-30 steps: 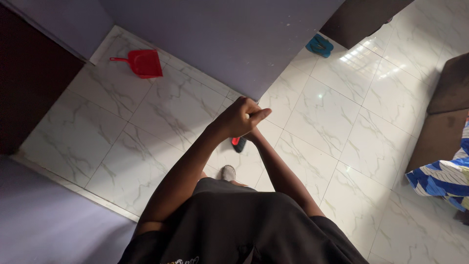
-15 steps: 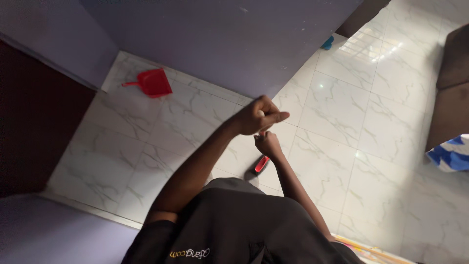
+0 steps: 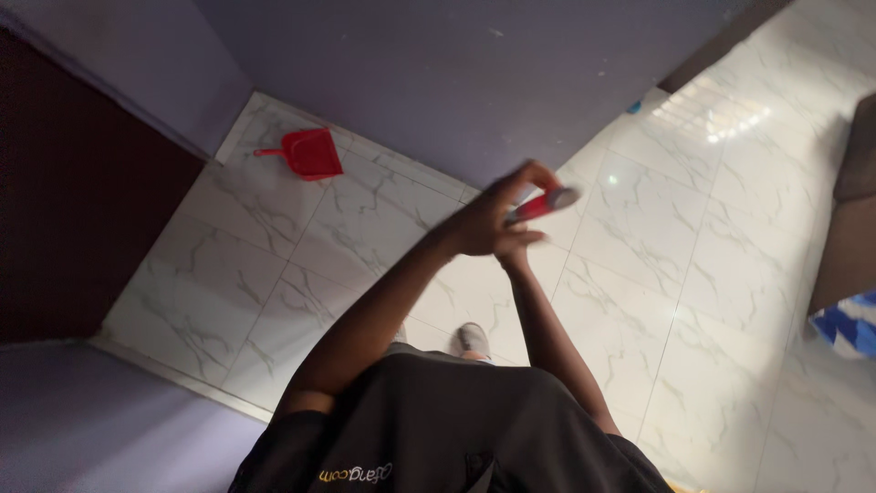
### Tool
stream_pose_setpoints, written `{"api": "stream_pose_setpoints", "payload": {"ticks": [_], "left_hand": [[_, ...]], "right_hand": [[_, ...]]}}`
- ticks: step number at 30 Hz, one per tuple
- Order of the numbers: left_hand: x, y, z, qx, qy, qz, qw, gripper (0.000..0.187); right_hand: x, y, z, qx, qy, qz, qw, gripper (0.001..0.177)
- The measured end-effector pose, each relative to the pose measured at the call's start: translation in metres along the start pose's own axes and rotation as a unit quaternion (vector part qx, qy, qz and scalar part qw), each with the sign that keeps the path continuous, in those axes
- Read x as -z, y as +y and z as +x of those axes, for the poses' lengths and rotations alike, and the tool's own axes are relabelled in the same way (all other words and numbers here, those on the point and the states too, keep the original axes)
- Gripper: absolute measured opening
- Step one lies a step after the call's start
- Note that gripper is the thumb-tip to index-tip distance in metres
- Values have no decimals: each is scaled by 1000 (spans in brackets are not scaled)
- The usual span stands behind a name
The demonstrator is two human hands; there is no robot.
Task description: The person sweeps the tiled floor using a broom and a red dustpan, navigating around furniture in a room.
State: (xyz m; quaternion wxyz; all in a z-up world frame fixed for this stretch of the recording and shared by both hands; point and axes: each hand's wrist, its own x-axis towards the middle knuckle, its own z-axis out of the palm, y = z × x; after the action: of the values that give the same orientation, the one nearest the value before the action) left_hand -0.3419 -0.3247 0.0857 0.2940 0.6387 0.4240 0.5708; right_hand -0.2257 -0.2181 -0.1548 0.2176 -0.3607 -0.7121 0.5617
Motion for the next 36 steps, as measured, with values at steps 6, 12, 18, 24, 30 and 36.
{"api": "stream_pose_setpoints", "payload": {"ticks": [6,12,18,24,30,36], "left_hand": [[-15,-121,-88,218,175,159,947,100],[-77,-220,-164,224,330,-168,901,47],[-122,-183,-214,334,443,32,831,50],[-126,-117,-276,536,450,93,708,60],[-144,-87,-356,637,430,126,627,53],[-188,-142,-413,517,583,321,537,29]], "right_hand": [[12,-100,-2,-50,-105,6,993,34],[8,-180,-39,123,-269,-266,917,41],[9,-233,-71,246,-482,-62,838,26],[-6,-267,-90,203,-644,-9,737,20],[-30,-244,-107,162,-697,81,694,18],[-67,-187,-139,148,-761,25,631,12]]}}
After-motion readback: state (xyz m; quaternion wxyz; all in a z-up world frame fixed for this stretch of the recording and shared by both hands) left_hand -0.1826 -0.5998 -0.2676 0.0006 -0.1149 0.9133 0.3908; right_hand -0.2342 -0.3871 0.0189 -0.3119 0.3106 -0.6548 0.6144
